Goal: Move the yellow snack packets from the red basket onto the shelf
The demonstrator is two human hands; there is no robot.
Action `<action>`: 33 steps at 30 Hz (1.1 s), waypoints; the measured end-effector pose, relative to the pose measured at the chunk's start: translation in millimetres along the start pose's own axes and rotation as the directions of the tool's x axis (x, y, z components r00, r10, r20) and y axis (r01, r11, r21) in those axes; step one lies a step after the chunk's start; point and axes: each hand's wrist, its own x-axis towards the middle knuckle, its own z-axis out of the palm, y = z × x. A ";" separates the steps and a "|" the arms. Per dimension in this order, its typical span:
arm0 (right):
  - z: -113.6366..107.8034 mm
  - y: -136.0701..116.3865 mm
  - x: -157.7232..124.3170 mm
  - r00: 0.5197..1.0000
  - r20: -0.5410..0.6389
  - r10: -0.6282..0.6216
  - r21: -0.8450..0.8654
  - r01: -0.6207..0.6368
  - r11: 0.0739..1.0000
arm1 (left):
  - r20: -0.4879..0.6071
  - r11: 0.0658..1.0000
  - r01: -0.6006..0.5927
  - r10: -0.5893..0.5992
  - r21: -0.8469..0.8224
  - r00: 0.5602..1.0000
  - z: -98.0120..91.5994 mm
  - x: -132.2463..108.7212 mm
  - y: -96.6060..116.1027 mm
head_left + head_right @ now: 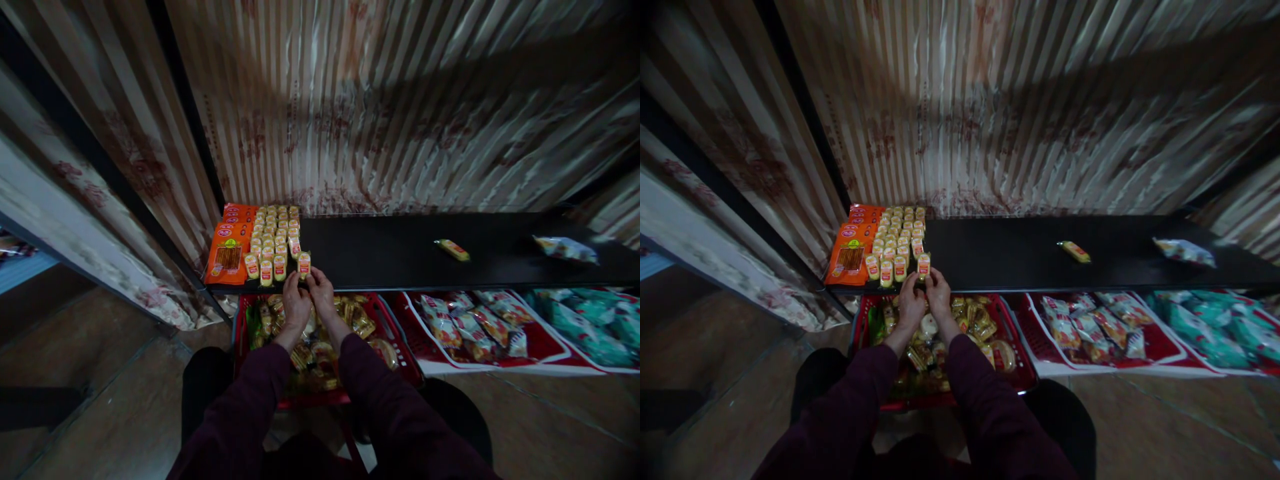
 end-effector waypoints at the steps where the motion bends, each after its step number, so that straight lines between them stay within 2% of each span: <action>1: 0.3 0.5 3.6 1.000 -0.001 -0.004 -0.012 0.004 1.000 | 0.001 1.000 -0.005 0.005 0.001 1.000 1.3 1.6 -0.1; 9: 4.6 6.1 22.4 1.000 0.014 -0.013 -0.057 0.014 0.998 | 0.014 1.000 -0.019 0.019 -0.011 1.000 13.3 11.7 -4.4; 17: 7.5 -2.7 23.2 0.999 0.040 -0.035 -0.131 0.040 0.991 | 0.001 0.998 -0.010 0.010 -0.055 1.000 15.8 15.3 -9.0; 23: 7.0 -9.6 25.9 0.997 0.067 -0.024 -0.255 0.040 0.966 | -0.008 0.999 0.013 -0.013 -0.052 1.000 19.0 19.9 -13.4; 33: 9.1 -0.1 34.0 0.994 0.078 -0.080 -0.378 0.104 0.920 | 0.013 1.000 0.014 -0.014 -0.022 1.000 22.2 21.1 -18.7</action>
